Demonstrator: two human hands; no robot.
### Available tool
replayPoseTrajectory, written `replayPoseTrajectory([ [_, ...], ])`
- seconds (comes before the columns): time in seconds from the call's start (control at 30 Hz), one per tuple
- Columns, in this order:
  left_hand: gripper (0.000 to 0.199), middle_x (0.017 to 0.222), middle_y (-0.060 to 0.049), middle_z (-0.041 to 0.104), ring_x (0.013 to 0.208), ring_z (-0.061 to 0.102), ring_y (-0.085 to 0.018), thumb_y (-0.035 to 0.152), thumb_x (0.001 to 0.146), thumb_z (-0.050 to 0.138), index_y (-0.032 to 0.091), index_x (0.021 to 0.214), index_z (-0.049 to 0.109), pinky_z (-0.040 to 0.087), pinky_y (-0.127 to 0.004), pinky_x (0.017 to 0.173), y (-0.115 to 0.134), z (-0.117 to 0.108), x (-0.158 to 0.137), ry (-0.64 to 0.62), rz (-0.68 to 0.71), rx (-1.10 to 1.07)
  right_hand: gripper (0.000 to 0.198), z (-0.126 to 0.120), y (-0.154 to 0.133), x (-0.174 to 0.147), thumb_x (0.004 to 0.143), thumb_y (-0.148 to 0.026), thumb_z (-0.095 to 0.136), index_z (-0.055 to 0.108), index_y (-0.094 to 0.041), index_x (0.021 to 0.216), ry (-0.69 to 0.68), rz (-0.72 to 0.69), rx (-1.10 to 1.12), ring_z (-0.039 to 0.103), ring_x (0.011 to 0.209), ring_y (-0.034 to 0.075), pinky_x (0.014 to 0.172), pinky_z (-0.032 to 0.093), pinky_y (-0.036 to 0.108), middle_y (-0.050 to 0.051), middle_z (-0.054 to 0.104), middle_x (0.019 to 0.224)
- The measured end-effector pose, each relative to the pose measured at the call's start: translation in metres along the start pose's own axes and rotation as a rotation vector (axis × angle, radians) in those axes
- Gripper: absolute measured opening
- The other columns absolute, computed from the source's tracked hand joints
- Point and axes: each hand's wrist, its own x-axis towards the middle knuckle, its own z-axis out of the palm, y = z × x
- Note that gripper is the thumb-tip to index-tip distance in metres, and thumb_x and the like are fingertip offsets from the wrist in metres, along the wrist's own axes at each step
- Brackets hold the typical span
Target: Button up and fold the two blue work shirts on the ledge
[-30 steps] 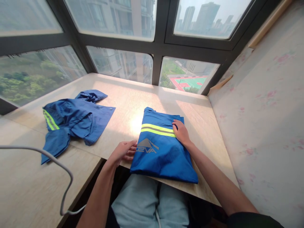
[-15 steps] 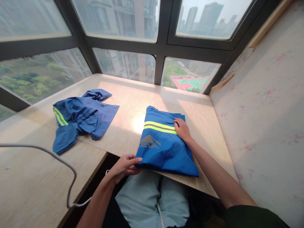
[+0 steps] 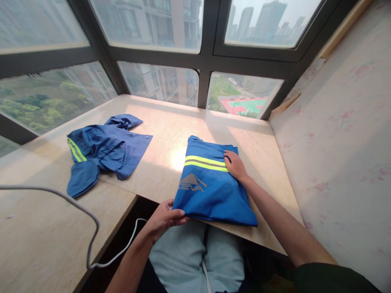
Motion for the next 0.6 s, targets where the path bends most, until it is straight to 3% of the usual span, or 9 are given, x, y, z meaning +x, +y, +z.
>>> replayPoseTrajectory([
  [0.23,0.05,0.092,-0.01,0.073,0.076,0.071,-0.018,0.031,0.062,0.09,0.011,0.101,0.067,0.062,-0.03,0.073,0.002,0.004,-0.003,-0.006,0.015,-0.06,0.026,-0.009,-0.007,0.001,0.091,-0.028,0.047,0.066,-0.018,0.107,0.04,-0.004,0.053,0.059,0.122,0.029,0.108,0.045,0.051,0.016,0.066,0.125],
  [0.4,0.041,0.097,-0.012,0.073,0.081,0.07,-0.02,0.03,0.068,0.086,0.01,0.1,0.071,0.063,-0.031,0.074,0.005,0.007,0.0,-0.008,-0.001,-0.097,0.03,-0.021,-0.063,-0.018,0.095,-0.03,0.047,0.064,-0.018,0.117,0.035,-0.053,0.025,0.049,0.134,0.029,0.112,0.04,0.053,0.016,0.058,0.137],
  [0.53,0.033,0.092,-0.012,0.073,0.075,0.069,-0.017,0.021,0.069,0.085,0.009,0.097,0.072,0.063,-0.027,0.066,0.005,0.014,0.008,0.006,0.011,-0.093,0.044,-0.027,-0.133,-0.059,0.098,-0.033,0.049,0.05,-0.021,0.141,-0.218,-0.264,0.004,0.033,0.146,0.026,0.116,0.036,0.051,0.013,0.042,0.154],
  [0.6,0.03,0.093,-0.012,0.073,0.074,0.069,-0.017,0.018,0.071,0.082,0.009,0.098,0.072,0.062,-0.026,0.064,0.004,0.018,0.011,0.023,0.028,-0.108,0.054,-0.025,-0.153,-0.082,0.096,-0.035,0.054,0.044,-0.017,0.147,-0.35,-0.375,-0.066,0.025,0.15,0.028,0.119,0.031,0.053,0.016,0.034,0.158],
])
